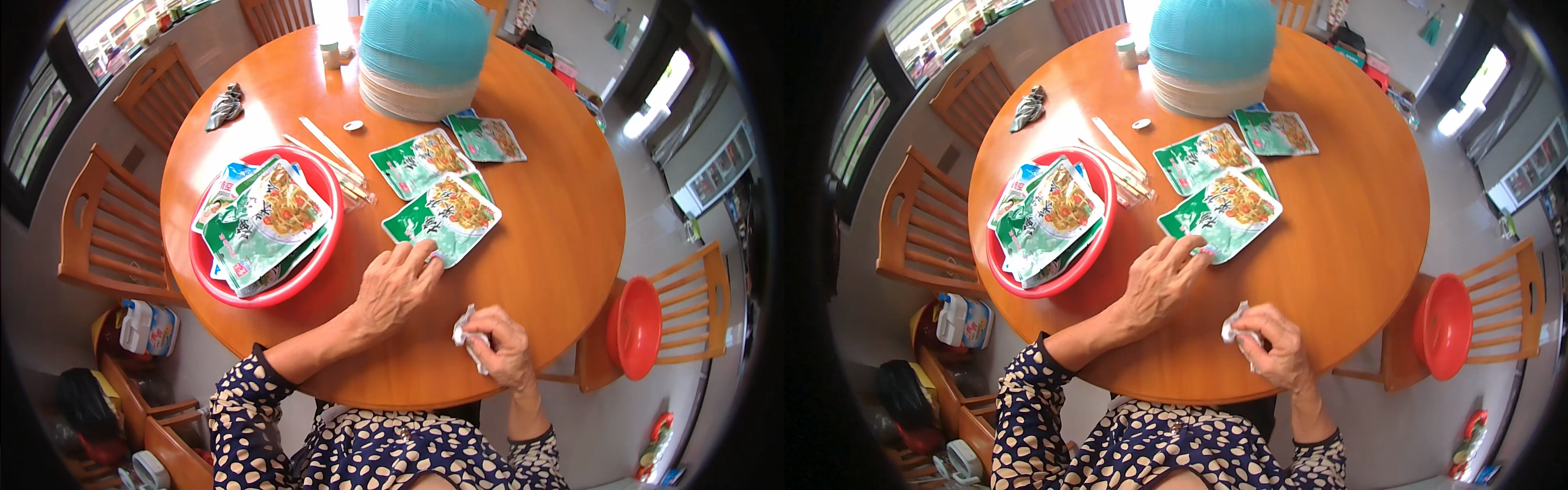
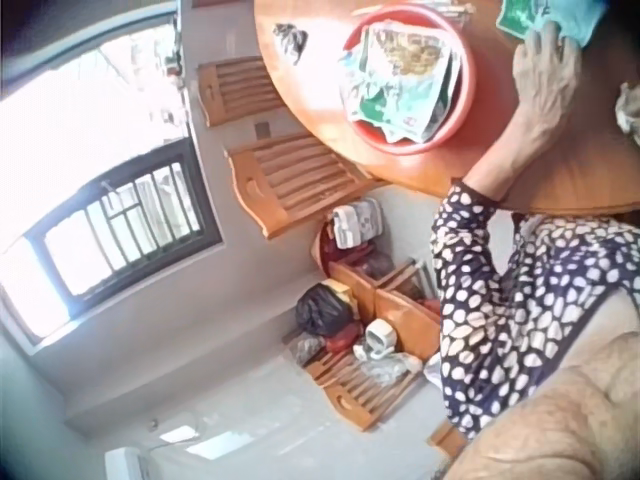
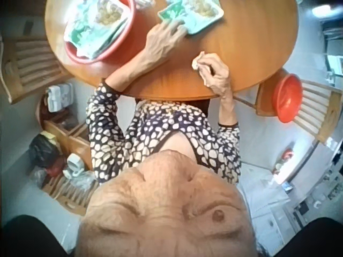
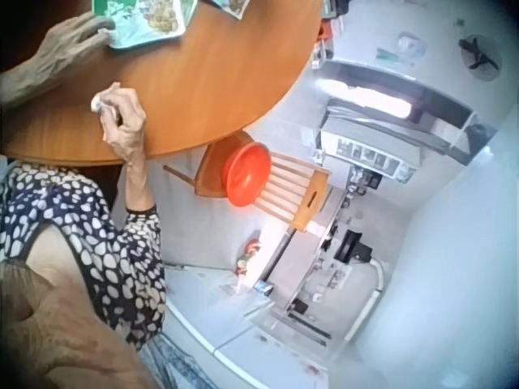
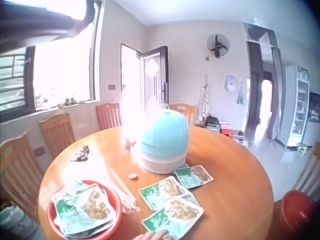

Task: The person sits at a round wooden table and wipes the surface of small, sealed food packets with a white tissue. They handle the packets one by one, wiping both the front and back sides, and then place the cleaned packets into a red plastic basin. The task involves repetitive wiping and sorting of the packets.

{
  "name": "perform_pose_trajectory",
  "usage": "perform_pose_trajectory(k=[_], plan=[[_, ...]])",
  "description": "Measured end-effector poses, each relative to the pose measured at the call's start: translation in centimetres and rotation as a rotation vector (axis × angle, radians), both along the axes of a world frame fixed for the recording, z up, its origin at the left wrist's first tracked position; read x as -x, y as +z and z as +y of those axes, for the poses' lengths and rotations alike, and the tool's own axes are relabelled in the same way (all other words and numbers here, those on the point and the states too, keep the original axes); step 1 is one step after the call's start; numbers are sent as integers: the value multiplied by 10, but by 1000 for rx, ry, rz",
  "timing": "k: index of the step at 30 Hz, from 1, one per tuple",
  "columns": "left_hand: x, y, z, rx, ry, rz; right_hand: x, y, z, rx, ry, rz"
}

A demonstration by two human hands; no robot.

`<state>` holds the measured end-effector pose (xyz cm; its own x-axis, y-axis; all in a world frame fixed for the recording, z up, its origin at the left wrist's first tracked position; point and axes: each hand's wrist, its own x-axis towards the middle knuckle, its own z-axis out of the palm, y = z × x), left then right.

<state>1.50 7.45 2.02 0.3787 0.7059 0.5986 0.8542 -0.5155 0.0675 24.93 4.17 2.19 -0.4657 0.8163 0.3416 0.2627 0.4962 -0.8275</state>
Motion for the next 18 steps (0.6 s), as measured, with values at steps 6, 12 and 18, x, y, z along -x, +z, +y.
perform_pose_trajectory(k=[6,12,18], plan=[[2,0,-76,105,-153,40,1,-11,-9,1,-294,236],[-6,-5,-104,364,-223,-39,20,-13,-18,-356,-199,-92],[-4,-12,-106,386,-242,11,23,-15,-11,-374,-175,-209]])
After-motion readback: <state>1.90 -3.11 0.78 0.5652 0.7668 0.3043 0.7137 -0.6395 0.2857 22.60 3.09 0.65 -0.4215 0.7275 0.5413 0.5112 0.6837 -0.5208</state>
